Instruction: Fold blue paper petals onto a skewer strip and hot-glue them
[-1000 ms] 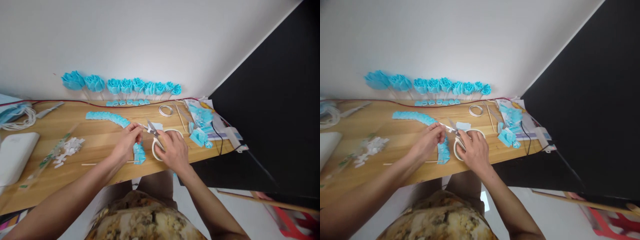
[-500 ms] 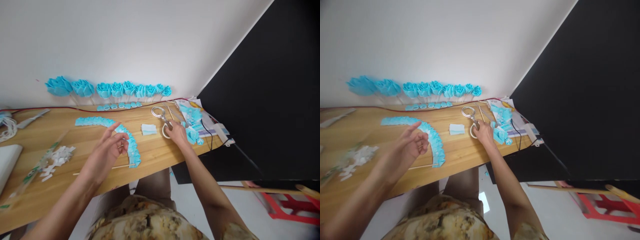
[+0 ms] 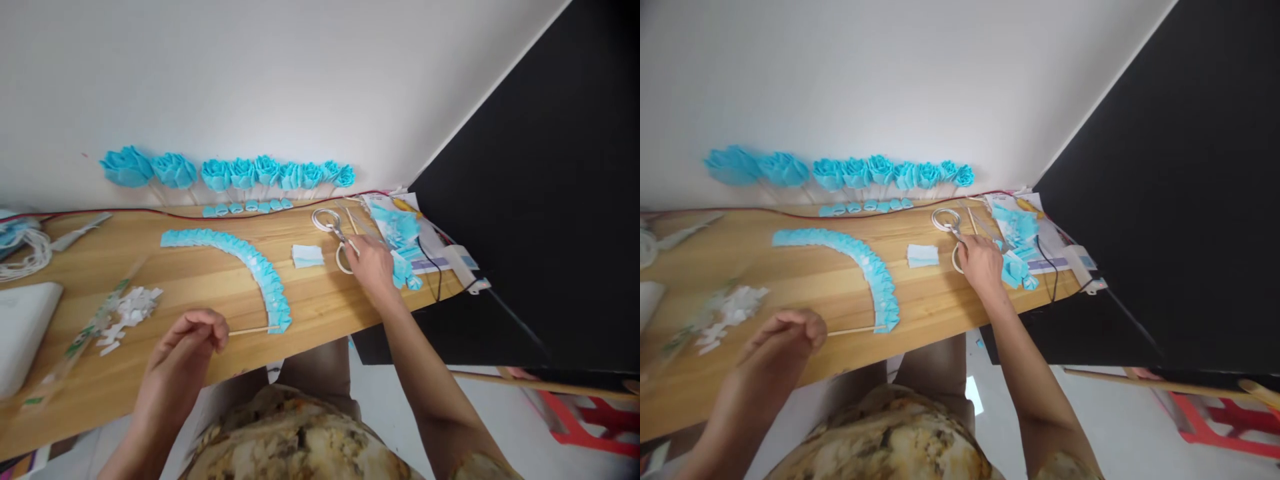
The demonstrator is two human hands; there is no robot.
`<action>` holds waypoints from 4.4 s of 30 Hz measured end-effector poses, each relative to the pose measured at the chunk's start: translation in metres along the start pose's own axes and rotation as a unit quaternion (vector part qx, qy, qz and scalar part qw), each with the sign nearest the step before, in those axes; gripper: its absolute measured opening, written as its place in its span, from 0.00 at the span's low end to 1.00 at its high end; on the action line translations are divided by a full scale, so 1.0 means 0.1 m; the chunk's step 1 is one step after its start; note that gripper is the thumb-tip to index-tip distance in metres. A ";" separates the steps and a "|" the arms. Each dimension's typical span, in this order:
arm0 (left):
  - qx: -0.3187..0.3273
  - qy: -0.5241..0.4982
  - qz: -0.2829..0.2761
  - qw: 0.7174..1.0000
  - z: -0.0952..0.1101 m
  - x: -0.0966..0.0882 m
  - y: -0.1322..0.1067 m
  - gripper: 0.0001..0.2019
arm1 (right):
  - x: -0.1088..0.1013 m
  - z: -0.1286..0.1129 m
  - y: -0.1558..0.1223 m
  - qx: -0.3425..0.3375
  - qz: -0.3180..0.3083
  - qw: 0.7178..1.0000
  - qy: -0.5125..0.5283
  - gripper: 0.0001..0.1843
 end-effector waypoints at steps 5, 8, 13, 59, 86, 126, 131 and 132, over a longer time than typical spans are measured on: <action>0.037 0.000 -0.010 0.999 0.11 -0.09 -0.01 0.08 | 0.07 -0.42 0.05 -0.107 -0.014 0.986 0.124 0.19; 0.031 0.038 0.003 0.999 0.07 -0.16 -0.01 0.07 | 0.18 -0.63 0.08 -0.166 -0.055 0.971 0.164 0.19; 0.062 0.127 0.007 0.990 0.06 -0.23 -0.03 0.08 | 0.38 -0.76 0.21 -0.181 -0.138 0.962 0.149 0.20; 0.326 0.551 -0.174 0.748 0.00 0.21 -0.05 0.13 | -0.18 -1.46 -1.03 -0.220 -0.059 0.908 0.352 0.08; 0.398 0.547 -0.210 0.706 0.03 0.27 -0.17 0.05 | -0.32 -1.44 -1.11 -0.238 0.005 0.883 0.405 0.08; 0.408 0.554 -0.202 0.697 0.04 0.30 -0.18 0.05 | -0.08 -1.52 -1.04 -0.201 -0.024 0.922 0.331 0.07; 0.402 0.558 -0.205 0.696 0.04 0.30 -0.17 0.06 | -0.07 -1.52 -1.02 -0.197 -0.025 0.927 0.317 0.06; 0.400 0.558 -0.206 0.698 0.03 0.30 -0.17 0.06 | -0.07 -1.52 -1.02 -0.197 -0.026 0.928 0.315 0.06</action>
Point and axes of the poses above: each hand's wrist, its own y-axis towards the middle knuckle, its own x-axis out of the palm, z = x × y, the point moved 10 cm from there along y, towards the middle knuckle, and after that the axes turned 9 degrees about z, right-handed, at the moved point
